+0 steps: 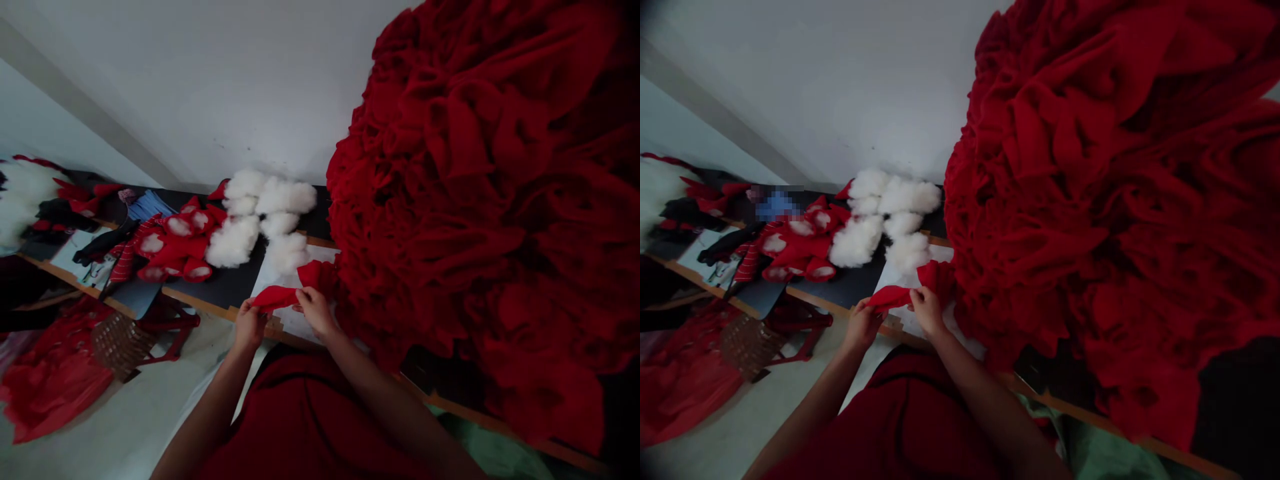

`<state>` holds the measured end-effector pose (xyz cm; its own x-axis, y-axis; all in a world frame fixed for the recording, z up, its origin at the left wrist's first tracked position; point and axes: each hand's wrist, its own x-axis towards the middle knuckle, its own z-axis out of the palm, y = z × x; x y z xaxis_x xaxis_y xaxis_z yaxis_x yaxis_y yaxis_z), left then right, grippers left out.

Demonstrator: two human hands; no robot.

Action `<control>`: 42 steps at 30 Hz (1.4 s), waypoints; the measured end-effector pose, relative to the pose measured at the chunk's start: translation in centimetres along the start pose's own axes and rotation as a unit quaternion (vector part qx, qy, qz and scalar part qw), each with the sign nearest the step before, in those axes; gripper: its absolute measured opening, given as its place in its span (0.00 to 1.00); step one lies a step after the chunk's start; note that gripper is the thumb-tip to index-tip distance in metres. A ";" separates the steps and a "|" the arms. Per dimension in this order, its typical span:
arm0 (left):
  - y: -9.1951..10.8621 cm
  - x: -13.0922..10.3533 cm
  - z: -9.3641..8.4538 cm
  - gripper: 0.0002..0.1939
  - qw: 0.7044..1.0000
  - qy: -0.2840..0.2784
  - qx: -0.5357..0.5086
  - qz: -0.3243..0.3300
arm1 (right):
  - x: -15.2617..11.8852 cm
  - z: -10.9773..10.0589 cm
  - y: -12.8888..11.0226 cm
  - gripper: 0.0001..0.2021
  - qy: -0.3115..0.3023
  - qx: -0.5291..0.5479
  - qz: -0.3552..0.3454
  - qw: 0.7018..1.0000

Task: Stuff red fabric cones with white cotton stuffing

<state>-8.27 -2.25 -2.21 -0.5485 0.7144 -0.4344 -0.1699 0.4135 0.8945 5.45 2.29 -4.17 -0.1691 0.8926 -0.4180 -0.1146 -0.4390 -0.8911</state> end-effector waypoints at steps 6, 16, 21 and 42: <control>0.1 0.4 -1.8 0.09 0.988 -0.042 0.108 0.101 | 3.8 3.4 -3.2 0.25 -0.048 -0.314 -0.274 0.908; 0.2 2.2 -0.4 0.18 0.909 -0.145 0.308 0.239 | 12.5 5.4 -2.6 0.11 -0.127 -0.356 -0.249 0.892; 1.2 7.2 4.8 0.18 0.893 -0.213 0.267 0.291 | 12.8 3.1 -2.9 0.13 -0.086 -0.331 -0.235 0.910; 2.6 9.2 6.0 0.13 0.868 -0.087 0.397 0.284 | 5.6 0.1 -12.7 0.12 -0.026 0.209 -0.172 0.962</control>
<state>-8.83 8.84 -4.53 -0.2153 0.9764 -0.0189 0.7435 0.1765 0.6450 5.81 12.86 4.79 -0.0988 0.9908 -0.0923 -0.5547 -0.1319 -0.8215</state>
